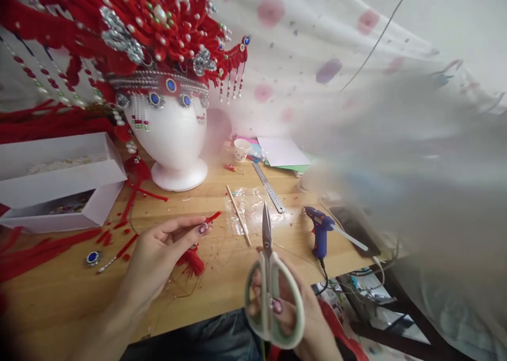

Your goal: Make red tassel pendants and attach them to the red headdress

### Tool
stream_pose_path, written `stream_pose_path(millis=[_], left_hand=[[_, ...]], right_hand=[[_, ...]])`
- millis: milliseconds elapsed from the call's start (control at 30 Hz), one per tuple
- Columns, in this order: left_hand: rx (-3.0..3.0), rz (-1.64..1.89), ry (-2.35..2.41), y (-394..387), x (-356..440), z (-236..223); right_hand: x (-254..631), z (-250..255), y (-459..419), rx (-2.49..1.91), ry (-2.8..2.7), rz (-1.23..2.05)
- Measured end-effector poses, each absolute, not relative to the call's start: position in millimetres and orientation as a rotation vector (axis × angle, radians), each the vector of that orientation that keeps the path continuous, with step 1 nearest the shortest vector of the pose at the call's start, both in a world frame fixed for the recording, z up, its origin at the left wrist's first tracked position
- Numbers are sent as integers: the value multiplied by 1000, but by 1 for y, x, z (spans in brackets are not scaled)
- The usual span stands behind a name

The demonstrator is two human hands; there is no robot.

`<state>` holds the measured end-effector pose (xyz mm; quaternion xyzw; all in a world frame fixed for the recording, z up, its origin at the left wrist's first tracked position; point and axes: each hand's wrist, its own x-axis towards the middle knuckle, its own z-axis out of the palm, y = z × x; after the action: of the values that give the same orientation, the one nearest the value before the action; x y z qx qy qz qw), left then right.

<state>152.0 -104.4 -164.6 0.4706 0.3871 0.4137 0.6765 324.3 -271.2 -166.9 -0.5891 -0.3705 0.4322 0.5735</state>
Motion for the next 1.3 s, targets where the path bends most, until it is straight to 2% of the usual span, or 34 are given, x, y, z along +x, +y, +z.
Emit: stream_pose_path(millis=[100, 333, 633, 800, 967, 1300], left_hand=[[1049, 936, 870, -107, 153, -162], [1390, 999, 849, -119, 148, -154], [1895, 1211, 636, -120, 149, -154], [1935, 1214, 623, -119, 150, -155], [1914, 1204, 604, -118, 150, -154], [1811, 1132, 667, -119, 153, -157]], right_hand=[[312, -179, -253, -1268, -817, 1141], [307, -170, -243, -1387, -1350, 1080], [310, -174, -238, -1370, -1314, 1047], [310, -174, -238, -1473, -1248, 1074], [309, -175, -234, -1604, -1231, 964], [301, -178, -230, -1652, -1112, 920]])
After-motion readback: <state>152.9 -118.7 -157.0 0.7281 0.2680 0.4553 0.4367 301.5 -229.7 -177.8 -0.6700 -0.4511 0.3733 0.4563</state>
